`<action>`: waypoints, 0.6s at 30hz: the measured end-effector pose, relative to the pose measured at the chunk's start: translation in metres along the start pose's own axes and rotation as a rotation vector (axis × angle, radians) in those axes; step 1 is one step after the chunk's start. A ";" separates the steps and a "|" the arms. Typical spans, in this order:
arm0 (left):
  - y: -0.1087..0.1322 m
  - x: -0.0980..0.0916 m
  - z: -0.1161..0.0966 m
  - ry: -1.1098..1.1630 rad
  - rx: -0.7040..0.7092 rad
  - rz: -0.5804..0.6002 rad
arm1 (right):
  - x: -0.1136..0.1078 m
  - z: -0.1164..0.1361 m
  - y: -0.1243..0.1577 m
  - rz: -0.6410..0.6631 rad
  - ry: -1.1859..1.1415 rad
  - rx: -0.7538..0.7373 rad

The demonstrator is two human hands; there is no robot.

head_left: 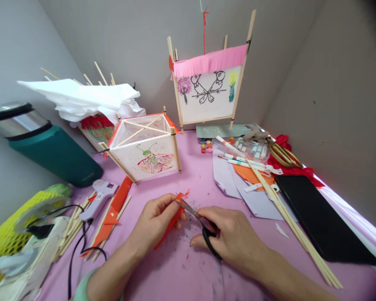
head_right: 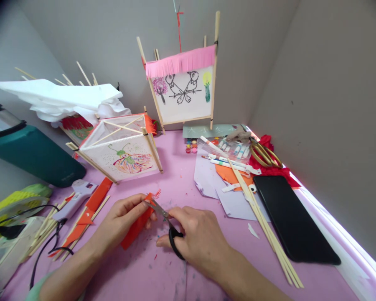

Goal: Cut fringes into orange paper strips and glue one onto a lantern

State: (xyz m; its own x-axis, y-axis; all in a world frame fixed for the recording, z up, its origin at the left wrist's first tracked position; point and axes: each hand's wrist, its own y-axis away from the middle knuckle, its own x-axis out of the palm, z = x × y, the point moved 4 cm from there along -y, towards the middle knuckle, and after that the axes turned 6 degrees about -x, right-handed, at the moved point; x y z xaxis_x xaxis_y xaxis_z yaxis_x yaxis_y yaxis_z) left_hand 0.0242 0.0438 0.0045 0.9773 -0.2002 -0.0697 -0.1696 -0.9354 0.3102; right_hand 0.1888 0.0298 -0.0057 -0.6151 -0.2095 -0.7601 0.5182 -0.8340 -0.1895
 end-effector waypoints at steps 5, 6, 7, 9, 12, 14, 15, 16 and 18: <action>0.001 0.001 0.000 -0.013 0.003 0.008 | 0.000 0.000 -0.001 0.001 -0.001 0.009; 0.001 0.001 0.000 -0.013 0.004 0.009 | 0.000 -0.001 0.000 -0.001 0.000 0.004; 0.001 0.001 0.000 -0.014 0.004 0.009 | 0.000 -0.001 0.001 -0.004 0.002 -0.003; 0.001 0.000 0.000 -0.012 -0.001 0.004 | 0.001 -0.002 0.002 -0.014 0.006 -0.022; 0.001 0.000 0.000 -0.009 -0.009 0.004 | 0.001 -0.003 0.003 -0.035 0.018 -0.058; 0.002 0.001 0.000 -0.011 -0.015 0.003 | 0.001 -0.003 0.003 -0.049 0.034 -0.073; 0.002 0.001 0.000 -0.012 -0.019 0.001 | 0.001 -0.003 0.003 -0.052 0.042 -0.077; 0.002 0.001 0.000 -0.009 -0.023 -0.003 | 0.001 -0.003 0.003 -0.054 0.048 -0.079; 0.002 0.001 0.000 -0.001 -0.029 -0.003 | 0.001 -0.003 0.002 -0.056 0.054 -0.080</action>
State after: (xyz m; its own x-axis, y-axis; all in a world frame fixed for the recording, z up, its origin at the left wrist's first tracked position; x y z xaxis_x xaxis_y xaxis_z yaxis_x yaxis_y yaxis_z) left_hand 0.0247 0.0414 0.0054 0.9776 -0.1977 -0.0717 -0.1628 -0.9272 0.3373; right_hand 0.1909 0.0293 -0.0085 -0.6127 -0.1346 -0.7788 0.5310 -0.7999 -0.2795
